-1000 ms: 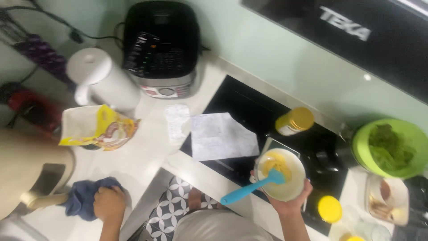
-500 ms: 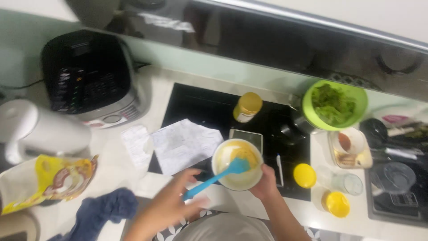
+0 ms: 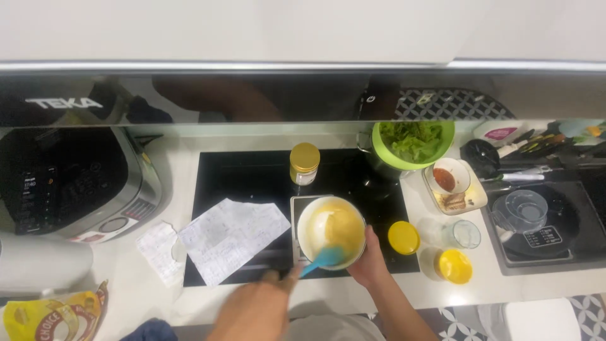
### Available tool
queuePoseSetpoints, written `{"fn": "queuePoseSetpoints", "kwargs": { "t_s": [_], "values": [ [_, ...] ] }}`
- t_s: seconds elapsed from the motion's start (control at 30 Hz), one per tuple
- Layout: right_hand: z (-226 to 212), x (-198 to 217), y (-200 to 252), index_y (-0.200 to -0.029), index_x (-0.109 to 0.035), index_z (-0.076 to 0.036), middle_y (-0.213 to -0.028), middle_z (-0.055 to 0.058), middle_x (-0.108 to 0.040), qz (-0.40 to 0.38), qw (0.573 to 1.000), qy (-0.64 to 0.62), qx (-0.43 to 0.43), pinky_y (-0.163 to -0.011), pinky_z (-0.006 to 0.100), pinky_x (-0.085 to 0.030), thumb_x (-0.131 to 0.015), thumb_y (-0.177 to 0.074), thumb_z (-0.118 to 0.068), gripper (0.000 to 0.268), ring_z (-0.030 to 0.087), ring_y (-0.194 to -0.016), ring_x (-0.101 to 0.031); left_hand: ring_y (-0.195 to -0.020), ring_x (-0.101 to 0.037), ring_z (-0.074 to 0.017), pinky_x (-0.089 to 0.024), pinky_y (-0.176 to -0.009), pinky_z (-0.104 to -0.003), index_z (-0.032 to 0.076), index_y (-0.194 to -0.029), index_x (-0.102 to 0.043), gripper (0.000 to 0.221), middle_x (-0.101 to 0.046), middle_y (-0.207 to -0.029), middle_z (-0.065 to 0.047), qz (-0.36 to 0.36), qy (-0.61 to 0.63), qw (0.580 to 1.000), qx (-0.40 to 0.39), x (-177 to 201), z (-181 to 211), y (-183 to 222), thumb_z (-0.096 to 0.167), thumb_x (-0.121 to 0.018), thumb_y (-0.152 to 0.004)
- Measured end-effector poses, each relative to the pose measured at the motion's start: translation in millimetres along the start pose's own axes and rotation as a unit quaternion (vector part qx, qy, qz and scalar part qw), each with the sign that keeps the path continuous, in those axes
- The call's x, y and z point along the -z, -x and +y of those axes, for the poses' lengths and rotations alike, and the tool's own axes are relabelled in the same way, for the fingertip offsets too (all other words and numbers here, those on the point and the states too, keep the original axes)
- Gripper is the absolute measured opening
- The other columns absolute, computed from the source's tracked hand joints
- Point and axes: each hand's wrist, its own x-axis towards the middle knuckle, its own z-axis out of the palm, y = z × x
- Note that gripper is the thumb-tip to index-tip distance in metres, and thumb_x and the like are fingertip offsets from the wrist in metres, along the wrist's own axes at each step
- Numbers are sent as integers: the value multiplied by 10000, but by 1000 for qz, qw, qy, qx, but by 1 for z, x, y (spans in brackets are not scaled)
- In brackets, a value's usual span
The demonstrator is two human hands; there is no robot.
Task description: Mixing ingredients in a bowl using a spatula on a kitchen counter.
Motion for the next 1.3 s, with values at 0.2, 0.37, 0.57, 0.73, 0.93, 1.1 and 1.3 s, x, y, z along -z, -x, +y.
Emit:
{"fn": "queuePoseSetpoints", "kwargs": {
  "t_s": [0.2, 0.37, 0.57, 0.73, 0.93, 1.1, 1.3],
  "values": [
    [10, 9, 3, -1424, -496, -6, -1374, 242, -546, -64, 998, 26, -1, -1023, 558, -438, -590, -805, -564, 838, 407, -1254, -518, -684, -716, -313, -618, -673, -404, 75, -1561, -338, 727, -619, -1038, -229, 74, 0, 997, -16, -6, 1, -3, 33, -569, -873],
    [12, 6, -3, -1445, -490, 15, -1384, 244, -564, -31, 998, -35, -36, -1044, 541, -410, -557, -817, -465, 794, 398, -1256, -529, -804, -719, -348, -592, -723, -468, 121, -1532, -346, 628, -621, -1073, -194, 76, 2, 996, 49, -5, -11, -3, 80, -488, -921],
    [0, -29, 2, -1463, -462, 16, -1414, 260, -515, 23, 997, -31, -61, -1060, 565, -361, -507, -785, -451, 825, 428, -1277, -478, -973, -670, -238, -543, -877, -397, 240, -1554, -325, 642, -653, -1066, -107, -78, 23, 995, 61, 22, -8, 11, 72, -532, -970],
    [1, -26, -5, -1421, -513, 6, -1372, 238, -539, -47, 999, -5, -24, -1005, 550, -393, -530, -804, -530, 818, 395, -1231, -494, -794, -689, -341, -585, -726, -442, 103, -1607, -253, 774, -615, -1056, -224, -1, 10, 999, -47, 4, -9, 6, -6, -540, -897],
    [16, -8, -10, -1412, -536, -49, -1321, 164, -615, -118, 992, -4, -38, -1020, 504, -438, -599, -877, -505, 706, 315, -1201, -571, -776, -706, -369, -600, -682, -476, 77, -1592, -271, 785, -572, -1084, -230, 80, -4, 996, -35, -5, -8, 1, 29, -593, -878],
    [4, -24, 2, -1497, -458, -30, -1455, 244, -511, -4, 997, -15, -74, -1076, 563, -370, -544, -783, -435, 825, 414, -1309, -477, -883, -664, -273, -574, -784, -421, 141, -1532, -343, 618, -596, -1068, -149, 11, -21, 999, 28, 12, -12, 9, 77, -543, -951],
    [-6, -39, 7, -1466, -478, -35, -1437, 255, -507, 34, 997, -1, -69, -1080, 576, -347, -490, -802, -483, 801, 427, -1291, -469, -872, -693, -331, -562, -775, -470, 132, -1542, -343, 597, -623, -1069, -187, 18, -21, 1000, 3, 18, -16, 13, 60, -465, -962]
  ]
}}
